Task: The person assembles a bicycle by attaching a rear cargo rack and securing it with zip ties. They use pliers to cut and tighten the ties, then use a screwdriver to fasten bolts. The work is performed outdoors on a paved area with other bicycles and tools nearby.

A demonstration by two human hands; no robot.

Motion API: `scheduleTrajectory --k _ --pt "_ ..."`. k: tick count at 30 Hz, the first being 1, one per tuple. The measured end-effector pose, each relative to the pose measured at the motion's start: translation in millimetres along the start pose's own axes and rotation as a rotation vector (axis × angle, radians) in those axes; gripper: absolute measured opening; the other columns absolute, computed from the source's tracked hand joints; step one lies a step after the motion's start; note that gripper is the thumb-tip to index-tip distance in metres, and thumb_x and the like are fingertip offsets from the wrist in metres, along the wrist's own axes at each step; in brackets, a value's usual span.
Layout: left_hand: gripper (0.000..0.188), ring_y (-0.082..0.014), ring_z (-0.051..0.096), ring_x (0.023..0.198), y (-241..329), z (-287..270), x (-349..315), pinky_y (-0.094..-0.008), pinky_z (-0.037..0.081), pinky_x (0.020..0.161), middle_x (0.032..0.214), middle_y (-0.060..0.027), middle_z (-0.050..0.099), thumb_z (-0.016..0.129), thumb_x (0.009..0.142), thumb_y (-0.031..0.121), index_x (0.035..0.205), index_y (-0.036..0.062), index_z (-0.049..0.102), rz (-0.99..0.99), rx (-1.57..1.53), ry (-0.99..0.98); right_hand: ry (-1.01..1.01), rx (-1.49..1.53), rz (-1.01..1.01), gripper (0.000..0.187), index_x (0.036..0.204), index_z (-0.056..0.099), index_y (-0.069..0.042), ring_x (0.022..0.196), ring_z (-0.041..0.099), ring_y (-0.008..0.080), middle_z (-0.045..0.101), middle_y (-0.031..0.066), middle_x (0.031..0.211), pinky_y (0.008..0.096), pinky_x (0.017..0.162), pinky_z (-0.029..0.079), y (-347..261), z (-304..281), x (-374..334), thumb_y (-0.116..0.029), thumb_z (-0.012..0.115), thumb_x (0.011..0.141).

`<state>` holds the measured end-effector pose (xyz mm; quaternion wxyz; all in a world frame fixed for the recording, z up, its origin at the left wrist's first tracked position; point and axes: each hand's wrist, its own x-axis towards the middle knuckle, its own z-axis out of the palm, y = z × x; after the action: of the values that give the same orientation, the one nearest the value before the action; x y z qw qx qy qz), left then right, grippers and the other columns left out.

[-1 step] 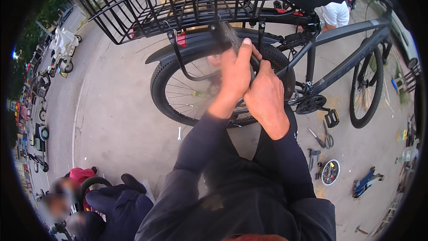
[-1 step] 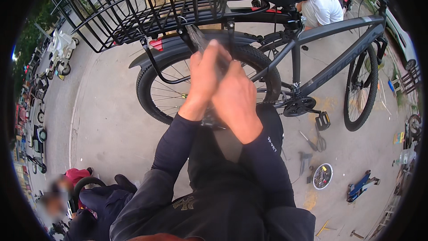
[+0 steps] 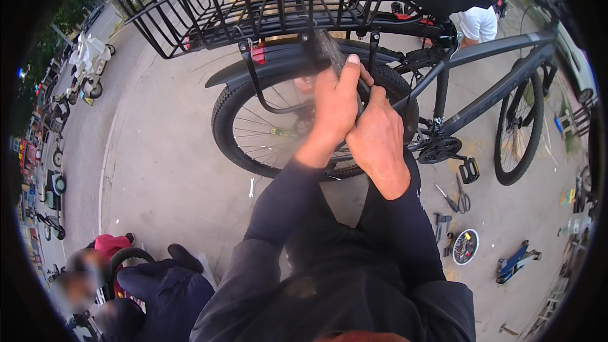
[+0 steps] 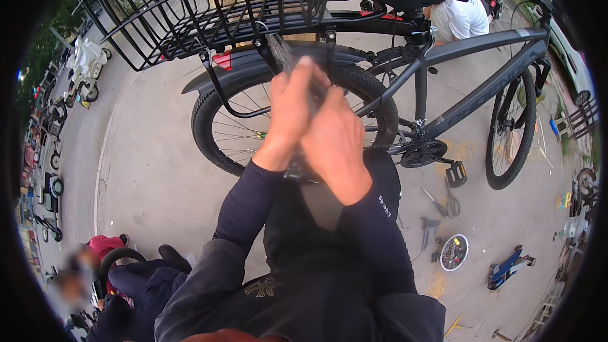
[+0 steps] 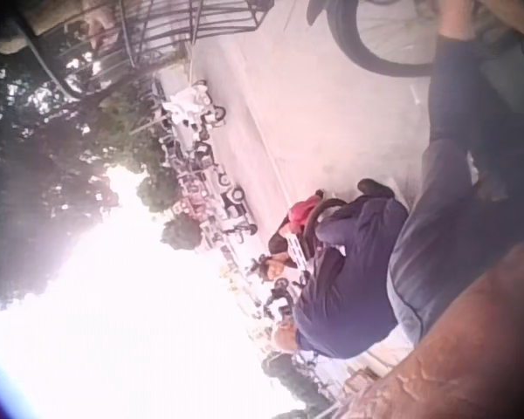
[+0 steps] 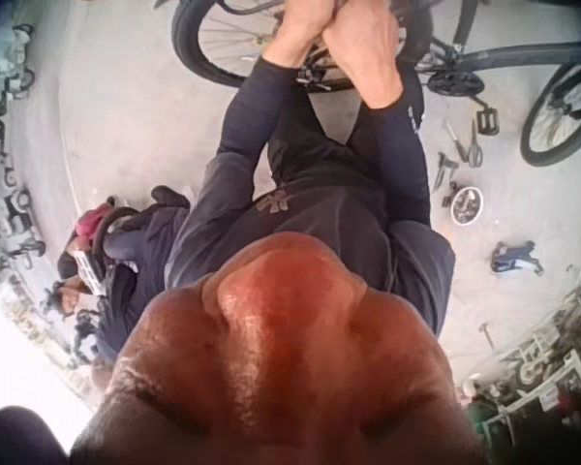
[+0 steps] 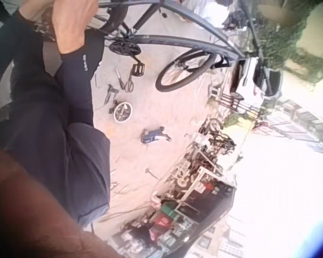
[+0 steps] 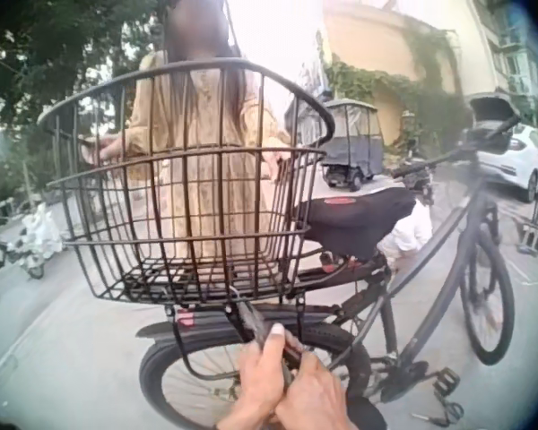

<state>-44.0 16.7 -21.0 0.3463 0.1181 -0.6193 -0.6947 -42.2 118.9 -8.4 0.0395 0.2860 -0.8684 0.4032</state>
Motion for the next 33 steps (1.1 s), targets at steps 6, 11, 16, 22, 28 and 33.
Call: scheduleTrajectory --k 6,11,16,22,28,33 --pt "0.045 -0.0136 0.055 0.065 -1 -1 -6 -0.0323 0.045 0.064 0.068 -0.0056 0.064 0.053 0.1 0.032 0.073 -0.0022 0.065 -0.026 0.007 0.02 -0.155 0.074 0.107 0.057 0.132 0.046 0.008 0.104 0.062 0.0527 0.066 0.0361 0.106 0.0533 0.088 0.049 -4 -6 3 -0.014 0.069 0.084" --pt "0.029 -0.0186 0.064 0.079 11 -3 -9 -0.0322 0.051 0.075 0.081 -0.0065 0.065 0.054 0.101 0.029 0.09 0.0026 0.059 -0.161 -0.26 -0.089 -0.146 0.102 0.075 0.066 0.141 0.041 0.002 0.101 0.063 0.0524 0.067 0.0332 0.104 0.0534 0.087 0.05 -1 -2 5 -0.015 0.071 0.084" --pt "0.026 -0.0181 0.068 0.083 2 -6 -8 -0.0346 0.055 0.079 0.077 -0.0077 0.066 0.055 0.102 0.019 0.087 -0.0022 0.059 -0.15 -0.336 -0.099 -0.12 0.085 -0.005 0.068 0.138 0.04 0.003 0.096 0.065 0.0511 0.067 0.0325 0.102 0.0538 0.08 0.053 7 7 4 -0.014 0.073 0.082" --pt "0.029 -0.0217 0.068 0.08 0 -9 -2 -0.0393 0.056 0.081 0.075 -0.0071 0.062 0.055 0.101 0.023 0.083 0.001 0.055 -0.138 -0.266 -0.138 -0.092 0.108 -0.068 0.066 0.135 0.042 0.004 0.092 0.066 0.0493 0.066 0.029 0.107 0.0507 0.075 0.055 16 14 7 -0.013 0.074 0.081" --pt "0.027 -0.0242 0.069 0.082 1 -8 -8 -0.0393 0.056 0.082 0.077 -0.0087 0.062 0.054 0.098 0.022 0.086 -0.0012 0.059 -0.161 -0.21 -0.104 -0.064 0.084 -0.099 0.062 0.129 0.045 0.004 0.085 0.067 0.0489 0.067 0.0261 0.095 0.0511 0.069 0.055 23 19 6 -0.019 0.077 0.081" --pt "0.027 -0.0266 0.071 0.085 -7 -17 -12 -0.0393 0.056 0.08 0.076 -0.0088 0.064 0.054 0.099 0.022 0.086 -0.0008 0.059 -0.128 -0.189 -0.129 -0.045 0.144 -0.106 0.062 0.129 0.046 0.006 0.085 0.067 0.0488 0.067 0.0271 0.097 0.0509 0.069 0.055 24 28 -1 -0.018 0.077 0.081"
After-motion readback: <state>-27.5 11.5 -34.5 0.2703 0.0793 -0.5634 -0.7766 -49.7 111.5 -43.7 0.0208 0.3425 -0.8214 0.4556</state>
